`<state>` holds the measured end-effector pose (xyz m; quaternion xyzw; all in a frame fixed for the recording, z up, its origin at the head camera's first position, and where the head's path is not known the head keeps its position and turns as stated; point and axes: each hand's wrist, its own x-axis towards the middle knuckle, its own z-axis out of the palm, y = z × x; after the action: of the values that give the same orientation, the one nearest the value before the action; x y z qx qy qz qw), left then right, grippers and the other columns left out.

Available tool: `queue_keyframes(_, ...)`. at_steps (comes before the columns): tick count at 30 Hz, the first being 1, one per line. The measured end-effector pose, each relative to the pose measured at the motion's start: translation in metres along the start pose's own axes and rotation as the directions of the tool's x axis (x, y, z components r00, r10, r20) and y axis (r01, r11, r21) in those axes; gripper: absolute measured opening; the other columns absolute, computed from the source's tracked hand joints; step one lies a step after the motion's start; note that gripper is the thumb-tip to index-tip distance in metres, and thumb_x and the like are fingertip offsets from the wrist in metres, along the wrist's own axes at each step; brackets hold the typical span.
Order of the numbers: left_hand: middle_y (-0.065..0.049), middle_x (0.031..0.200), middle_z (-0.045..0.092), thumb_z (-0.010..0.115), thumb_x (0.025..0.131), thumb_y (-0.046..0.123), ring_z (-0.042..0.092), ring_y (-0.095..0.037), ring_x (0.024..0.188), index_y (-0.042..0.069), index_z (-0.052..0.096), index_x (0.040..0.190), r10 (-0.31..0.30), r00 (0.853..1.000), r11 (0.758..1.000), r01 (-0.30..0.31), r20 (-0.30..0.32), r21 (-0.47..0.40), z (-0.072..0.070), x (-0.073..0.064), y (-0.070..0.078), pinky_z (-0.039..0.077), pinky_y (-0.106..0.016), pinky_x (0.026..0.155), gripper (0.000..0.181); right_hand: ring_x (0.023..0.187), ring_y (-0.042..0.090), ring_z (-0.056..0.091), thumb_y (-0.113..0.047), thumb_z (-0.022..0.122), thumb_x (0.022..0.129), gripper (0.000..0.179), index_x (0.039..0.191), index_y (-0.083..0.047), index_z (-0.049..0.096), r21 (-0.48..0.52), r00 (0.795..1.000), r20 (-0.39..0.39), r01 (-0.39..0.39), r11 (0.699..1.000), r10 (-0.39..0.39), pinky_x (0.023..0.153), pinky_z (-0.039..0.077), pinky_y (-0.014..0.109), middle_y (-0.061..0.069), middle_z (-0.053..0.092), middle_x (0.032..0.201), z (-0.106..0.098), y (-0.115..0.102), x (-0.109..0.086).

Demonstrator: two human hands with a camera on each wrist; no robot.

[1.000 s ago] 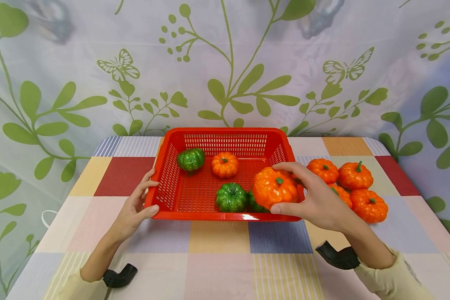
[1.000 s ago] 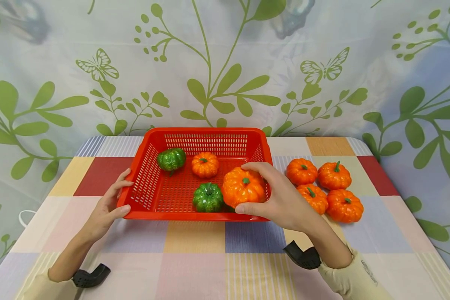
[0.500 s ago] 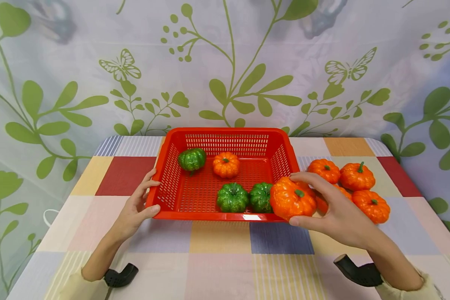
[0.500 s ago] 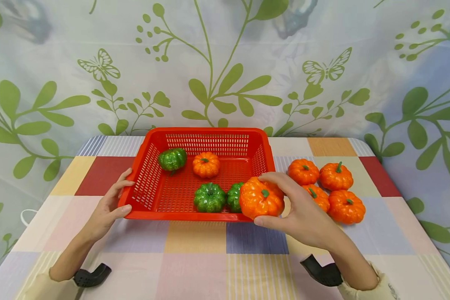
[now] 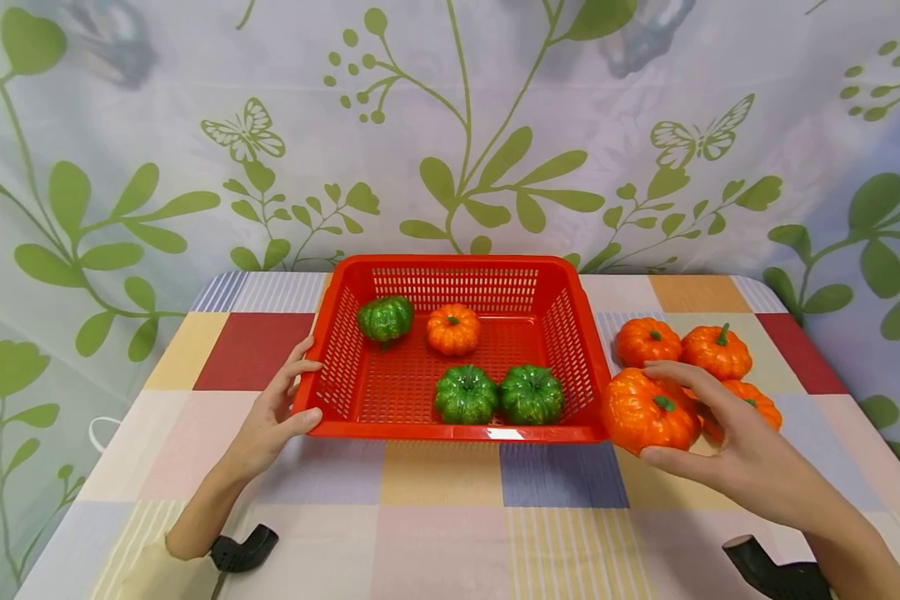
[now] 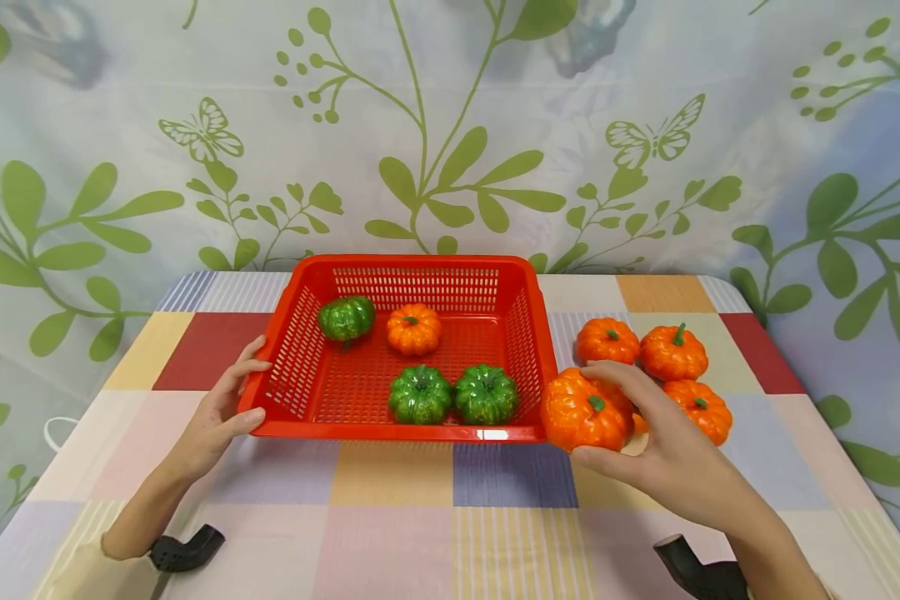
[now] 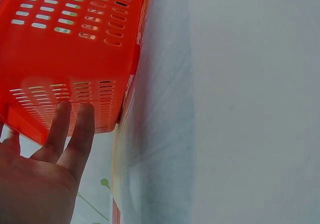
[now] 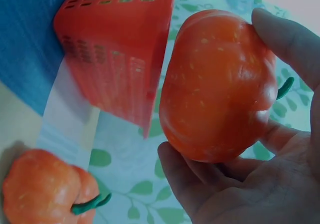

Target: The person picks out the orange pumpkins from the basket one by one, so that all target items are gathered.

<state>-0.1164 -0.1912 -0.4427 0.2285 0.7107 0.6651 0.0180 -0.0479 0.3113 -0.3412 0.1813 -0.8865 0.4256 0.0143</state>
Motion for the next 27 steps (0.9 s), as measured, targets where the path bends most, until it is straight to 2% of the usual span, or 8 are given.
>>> queue_keyframes(4, -0.004, 0.164, 0.009, 0.053, 0.089, -0.008, 0.030, -0.027, 0.135, -0.004, 0.038, 0.139, 0.000, 1.000, 1.000, 0.000, -0.002, 0.006, 0.000, 0.000, -0.001, 0.055, -0.032, 0.085, 0.052, 0.119, 0.009, 0.046, 0.000, 0.083, 0.076, 0.077, 0.141, -0.017, 0.046, -0.003, 1.000, -0.019, 0.008, 1.000, -0.008, 0.090, 0.039, 0.008, 0.000, 0.044, 0.140, -0.003, 0.008, -0.006)
queue_keyframes(11, -0.004, 0.164, 0.008, 0.053, 0.090, -0.009, 0.030, -0.034, 0.134, -0.005, 0.036, 0.139, -0.006, 1.000, 1.000, 0.006, -0.006, -0.006, 0.001, 0.000, -0.001, 0.055, -0.032, 0.085, 0.052, 0.116, 0.006, 0.047, 0.001, 0.083, 0.076, 0.077, 0.142, -0.014, 0.046, -0.026, 0.999, -0.036, 0.002, 1.000, -0.003, 0.090, 0.037, 0.007, 0.003, 0.046, 0.138, -0.004, 0.017, -0.015)
queue_keyframes(15, -0.004, 0.164, 0.009, 0.053, 0.090, -0.008, 0.030, -0.033, 0.134, -0.005, 0.036, 0.139, -0.011, 1.000, 1.000, 0.011, -0.010, 0.000, 0.001, -0.001, -0.001, 0.055, -0.032, 0.085, 0.052, 0.117, 0.006, 0.044, 0.003, 0.084, 0.073, 0.078, 0.141, -0.012, 0.048, -0.041, 0.998, -0.068, -0.005, 0.999, 0.002, 0.089, 0.036, 0.007, 0.002, 0.045, 0.137, -0.005, 0.025, -0.022)
queue_keyframes(21, -0.004, 0.164, 0.009, 0.053, 0.089, -0.007, 0.030, -0.032, 0.134, -0.005, 0.037, 0.139, -0.013, 1.000, 1.000, 0.013, -0.014, 0.006, 0.001, -0.001, -0.001, 0.055, -0.032, 0.085, 0.053, 0.111, 0.002, 0.043, -0.003, 0.089, 0.068, 0.077, 0.136, -0.014, 0.054, -0.133, 0.993, -0.122, -0.022, 0.991, 0.006, 0.082, 0.034, 0.010, -0.006, 0.050, 0.131, -0.004, 0.041, -0.031)
queue_keyframes(27, -0.004, 0.164, 0.008, 0.053, 0.090, -0.007, 0.031, -0.031, 0.133, -0.005, 0.036, 0.139, -0.013, 1.000, 1.000, 0.013, -0.008, 0.011, 0.001, -0.001, -0.001, 0.055, -0.032, 0.085, 0.052, 0.110, -0.003, 0.045, -0.004, 0.088, 0.069, 0.076, 0.136, -0.015, 0.054, -0.154, 0.996, -0.091, -0.028, 0.988, 0.014, 0.084, 0.032, 0.007, -0.012, 0.053, 0.129, -0.005, 0.056, -0.042)
